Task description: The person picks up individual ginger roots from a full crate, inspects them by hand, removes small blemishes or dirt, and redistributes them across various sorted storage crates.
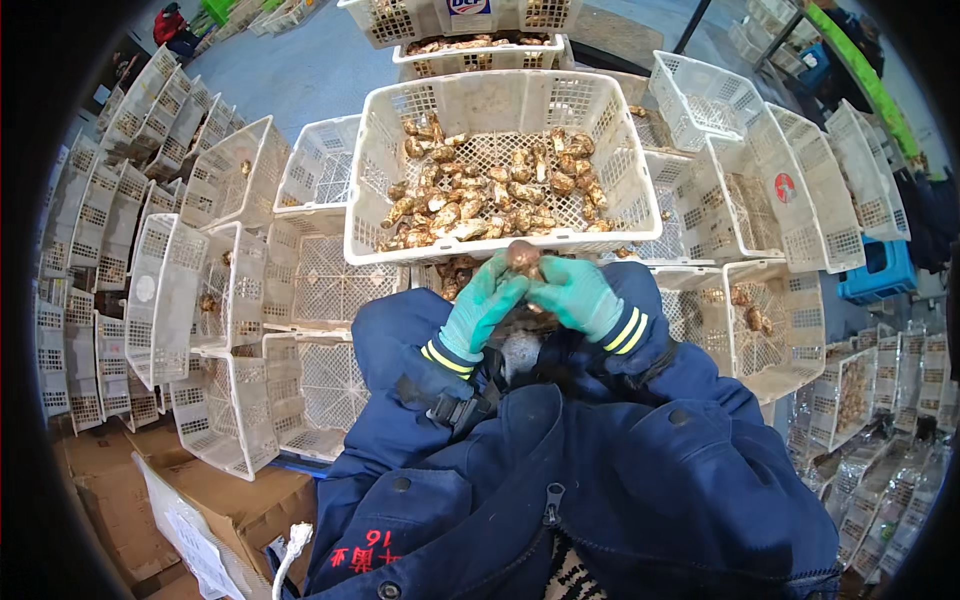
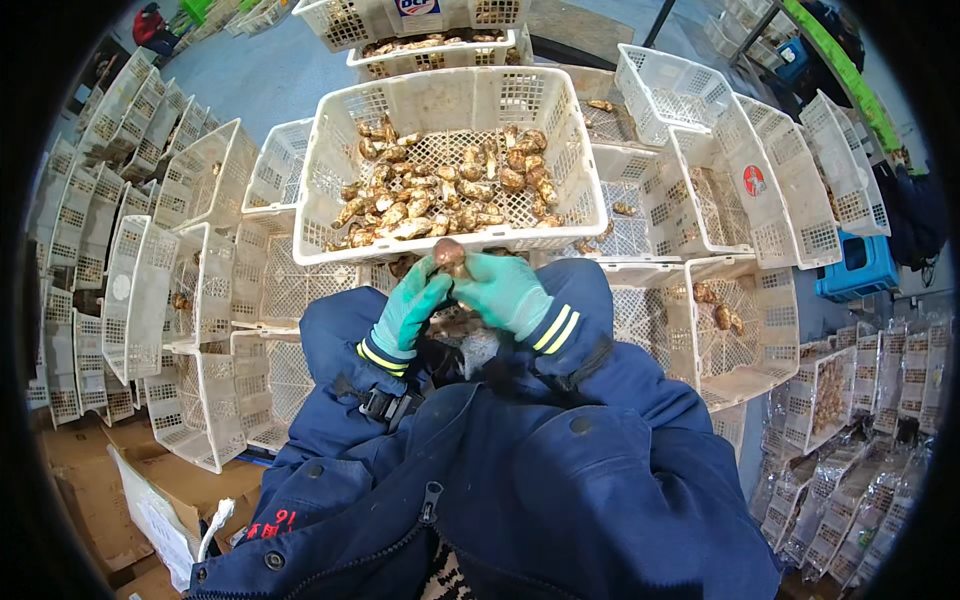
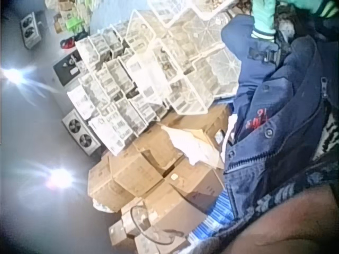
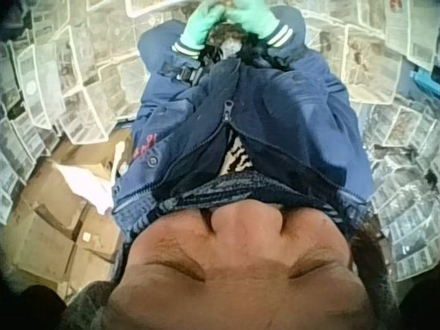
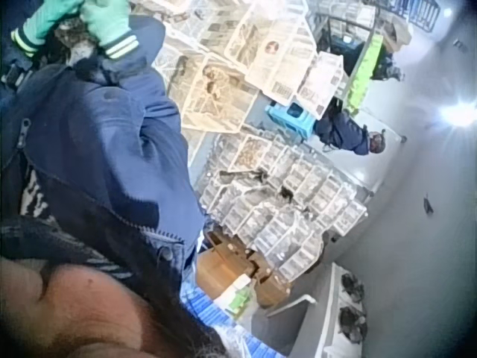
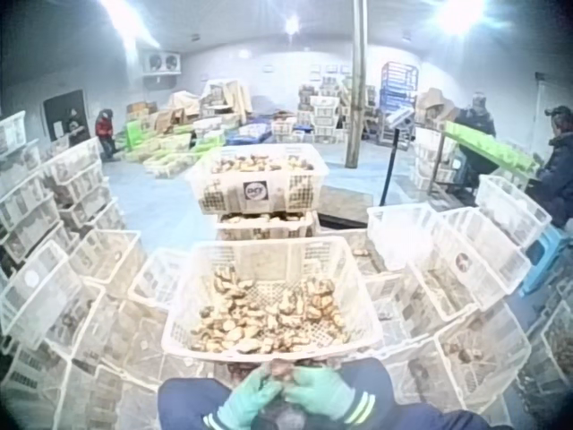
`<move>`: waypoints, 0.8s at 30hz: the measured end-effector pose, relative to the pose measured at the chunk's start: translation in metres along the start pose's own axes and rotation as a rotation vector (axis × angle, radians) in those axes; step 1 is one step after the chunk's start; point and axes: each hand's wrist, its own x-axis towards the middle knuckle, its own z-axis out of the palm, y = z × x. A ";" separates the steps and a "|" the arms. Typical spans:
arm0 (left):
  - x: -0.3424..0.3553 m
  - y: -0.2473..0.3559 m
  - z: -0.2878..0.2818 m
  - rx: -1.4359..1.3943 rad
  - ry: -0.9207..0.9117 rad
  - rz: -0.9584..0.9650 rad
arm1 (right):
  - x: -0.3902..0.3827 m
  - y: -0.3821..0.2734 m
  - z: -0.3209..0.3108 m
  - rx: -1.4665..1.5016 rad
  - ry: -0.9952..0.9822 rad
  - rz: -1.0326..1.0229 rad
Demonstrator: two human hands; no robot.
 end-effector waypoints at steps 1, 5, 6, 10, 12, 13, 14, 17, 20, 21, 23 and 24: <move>0.004 -0.003 0.002 -0.070 -0.025 0.002 | 0.001 -0.003 0.003 -0.301 -0.020 -0.116; 0.011 -0.020 -0.012 -0.402 -0.011 0.044 | 0.016 -0.030 -0.003 -0.701 -0.281 -0.106; 0.009 -0.023 -0.020 -0.477 -0.004 0.081 | 0.022 -0.057 -0.015 -0.739 -0.362 -0.002; 0.005 -0.011 -0.023 -0.685 -0.114 0.100 | 0.084 -0.061 -0.086 -0.686 -0.007 0.096; 0.003 -0.003 -0.020 -0.562 -0.077 0.080 | 0.131 -0.040 -0.116 -1.009 -0.046 0.137; 0.004 0.003 -0.015 -0.549 -0.103 0.061 | 0.153 -0.020 -0.134 -1.123 -0.106 0.266; 0.007 0.005 -0.010 -0.537 -0.132 0.044 | 0.167 0.007 -0.152 -1.231 -0.130 0.342; 0.002 0.009 -0.015 -0.594 -0.164 -0.027 | 0.189 0.023 -0.136 -1.352 -0.342 0.507; 0.000 0.011 -0.017 -0.499 -0.173 -0.056 | 0.198 0.089 -0.151 -1.290 -0.383 0.516; -0.003 0.018 -0.020 -0.497 -0.161 -0.060 | 0.200 0.088 -0.138 -1.294 -0.324 0.601; -0.007 0.022 -0.026 -0.503 -0.140 -0.071 | 0.208 0.065 -0.121 -1.353 -0.356 0.551; -0.007 0.022 -0.027 -0.503 -0.126 -0.091 | 0.209 0.050 -0.117 -1.360 -0.366 0.514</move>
